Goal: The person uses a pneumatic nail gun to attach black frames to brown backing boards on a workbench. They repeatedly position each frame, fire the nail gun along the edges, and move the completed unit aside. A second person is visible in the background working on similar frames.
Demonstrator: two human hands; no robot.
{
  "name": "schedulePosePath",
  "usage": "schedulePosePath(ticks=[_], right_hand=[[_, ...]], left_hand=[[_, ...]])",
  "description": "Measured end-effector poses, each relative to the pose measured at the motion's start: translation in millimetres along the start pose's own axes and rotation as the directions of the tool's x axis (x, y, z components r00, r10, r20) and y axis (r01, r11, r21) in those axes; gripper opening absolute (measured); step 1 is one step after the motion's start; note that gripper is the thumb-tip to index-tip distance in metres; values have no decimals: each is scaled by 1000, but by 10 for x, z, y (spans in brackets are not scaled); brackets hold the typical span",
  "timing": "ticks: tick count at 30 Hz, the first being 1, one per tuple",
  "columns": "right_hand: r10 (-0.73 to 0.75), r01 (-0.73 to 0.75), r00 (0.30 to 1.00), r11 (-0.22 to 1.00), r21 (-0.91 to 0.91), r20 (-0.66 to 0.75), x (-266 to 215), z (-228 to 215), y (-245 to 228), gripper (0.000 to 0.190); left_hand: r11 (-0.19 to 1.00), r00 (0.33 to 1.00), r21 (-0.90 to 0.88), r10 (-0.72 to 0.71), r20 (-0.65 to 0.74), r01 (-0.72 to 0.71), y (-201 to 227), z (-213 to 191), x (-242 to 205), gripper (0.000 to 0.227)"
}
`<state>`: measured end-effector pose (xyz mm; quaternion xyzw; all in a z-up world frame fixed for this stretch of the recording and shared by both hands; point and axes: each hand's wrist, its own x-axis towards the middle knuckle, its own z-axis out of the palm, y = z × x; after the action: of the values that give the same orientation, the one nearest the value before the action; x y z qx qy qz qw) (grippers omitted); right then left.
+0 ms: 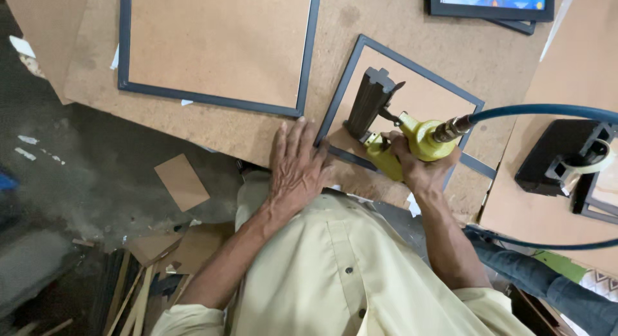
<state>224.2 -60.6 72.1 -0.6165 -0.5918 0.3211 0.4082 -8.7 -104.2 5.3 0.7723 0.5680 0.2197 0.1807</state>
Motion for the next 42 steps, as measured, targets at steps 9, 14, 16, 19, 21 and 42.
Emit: schedulePosePath(ticks=[9, 14, 16, 19, 21, 42], right_hand=[[-187, 186, 982, 951, -246, 19, -92, 176, -67, 22], [-190, 197, 980, 953, -230, 50, -99, 160, -87, 23], [-218, 226, 974, 953, -200, 57, -69, 170, -64, 23], [-212, 223, 974, 954, -203, 77, -59, 201, -3, 22], [-209, 226, 974, 932, -282, 89, -82, 173, 31, 24], [-39, 82, 905, 993, 85, -423, -887, -783, 821, 19]], left_hand=[[989, 987, 114, 111, -115, -98, -133, 252, -147, 61], [990, 982, 100, 115, -148, -101, -102, 243, -155, 64], [990, 979, 99, 114, -166, -98, -111, 249, -146, 65], [991, 978, 96, 110, -177, -94, -124, 276, -172, 65], [991, 978, 89, 114, -174, -99, -85, 280, -193, 65], [234, 575, -641, -717, 394, 731, 241, 169, 652, 87]])
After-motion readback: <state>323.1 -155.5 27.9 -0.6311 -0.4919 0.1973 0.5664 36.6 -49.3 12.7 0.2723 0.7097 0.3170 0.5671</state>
